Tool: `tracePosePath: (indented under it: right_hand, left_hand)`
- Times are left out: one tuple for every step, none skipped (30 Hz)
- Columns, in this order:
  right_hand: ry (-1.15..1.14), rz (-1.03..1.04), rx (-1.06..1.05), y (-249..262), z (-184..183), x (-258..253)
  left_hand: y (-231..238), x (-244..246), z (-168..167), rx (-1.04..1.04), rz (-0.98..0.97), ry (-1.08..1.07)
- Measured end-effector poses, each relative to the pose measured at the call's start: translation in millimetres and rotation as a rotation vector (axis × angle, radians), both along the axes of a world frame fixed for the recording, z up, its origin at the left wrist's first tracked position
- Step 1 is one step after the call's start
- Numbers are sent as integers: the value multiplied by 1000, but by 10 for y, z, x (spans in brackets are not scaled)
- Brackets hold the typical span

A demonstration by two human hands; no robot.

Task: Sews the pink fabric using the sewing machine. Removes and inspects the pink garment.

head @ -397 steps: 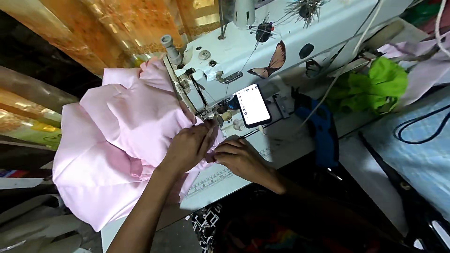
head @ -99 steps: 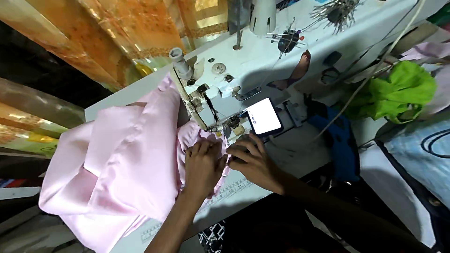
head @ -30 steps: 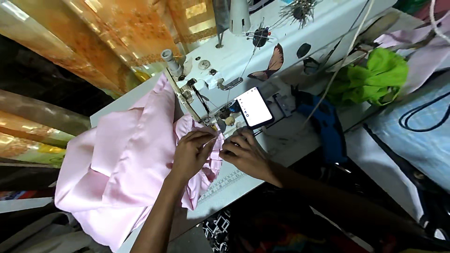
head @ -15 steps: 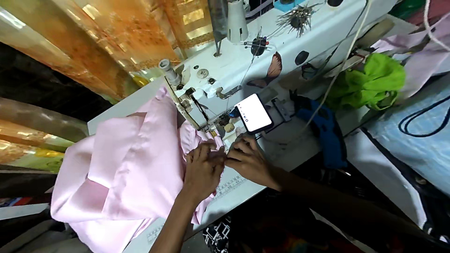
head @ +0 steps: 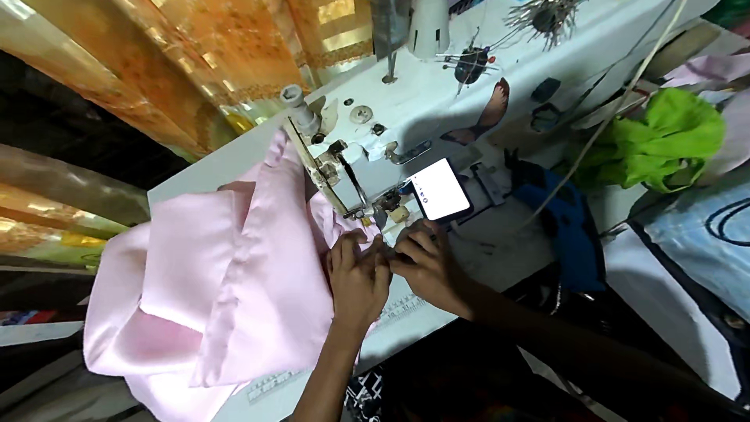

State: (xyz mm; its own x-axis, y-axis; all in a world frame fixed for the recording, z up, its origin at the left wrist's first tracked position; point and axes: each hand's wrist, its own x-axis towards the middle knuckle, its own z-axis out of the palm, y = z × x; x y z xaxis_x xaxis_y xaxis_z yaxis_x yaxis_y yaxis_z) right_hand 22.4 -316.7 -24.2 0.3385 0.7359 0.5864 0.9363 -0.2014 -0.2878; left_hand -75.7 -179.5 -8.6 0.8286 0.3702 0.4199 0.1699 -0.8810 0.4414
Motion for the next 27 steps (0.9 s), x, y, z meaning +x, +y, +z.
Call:
tracePosePath:
  right_hand:
    - [6,-6,-10,6,5,9]
    - [14,-14,-14,12,9,17]
    - [19,-23,-4,22,4,23]
    - [22,-32,9,31,-4,28]
    - [26,-38,13,38,-8,34]
    - [22,-45,9,44,-12,36]
    - [16,-55,5,51,-17,33]
    - [13,-59,2,49,-19,31]
    - [13,-60,-1,43,-17,30]
    - [11,-56,-4,36,-12,29]
    - [9,-51,-4,32,-13,31]
    - [10,-47,-2,29,-12,33]
    - [9,-43,-6,24,-8,38]
    - [5,-43,-15,16,-6,40]
    - [7,-42,-24,9,-6,35]
    - [8,-43,-32,9,-7,32]
    - [5,-47,-36,13,-6,29]
    - [-1,-50,-42,17,1,25]
    - [-6,-52,-49,22,11,21]
    - [-9,-53,-61,28,25,15]
    - [-5,-49,-71,35,43,9]
    - [5,-40,-71,37,56,1]
    - [25,-25,-62,34,65,-15]
    - [48,-3,-47,32,70,-31]
    - [63,18,-36,34,74,-47]
    - [68,35,-27,39,73,-65]
    - [66,44,-23,47,69,-83]
  left_hand:
    - [-15,25,3,-18,11,-9]
    - [-31,48,10,-24,24,-11]
    - [-47,68,14,-24,34,-13]
    - [-63,87,10,-21,45,-20]
    - [-76,103,8,-14,58,-24]
    - [-83,117,2,-14,67,-35]
    - [-86,127,-7,-16,71,-48]
    - [-89,134,-14,-16,74,-57]
    - [-90,136,-12,-9,76,-54]
    - [-88,127,12,3,74,-29]
    - [-82,107,78,22,65,29]
    - [-65,75,206,49,39,132]
    - [-31,44,385,90,-12,268]
    - [22,20,568,159,-84,402]
    - [96,6,715,242,-169,506]
    - [183,6,828,309,-249,592]
    - [280,17,895,365,-315,648]
    - [389,35,908,418,-371,667]
    - [497,50,877,445,-425,638]
    - [599,62,813,445,-466,570]
    - [681,76,740,405,-486,485]
    - [743,85,670,322,-490,391]
    - [790,86,609,209,-476,306]
    - [824,84,570,75,-451,245]
    - [846,84,548,-43,-423,200]
    - [850,84,540,-132,-398,176]
    - [842,84,544,-181,-379,174]
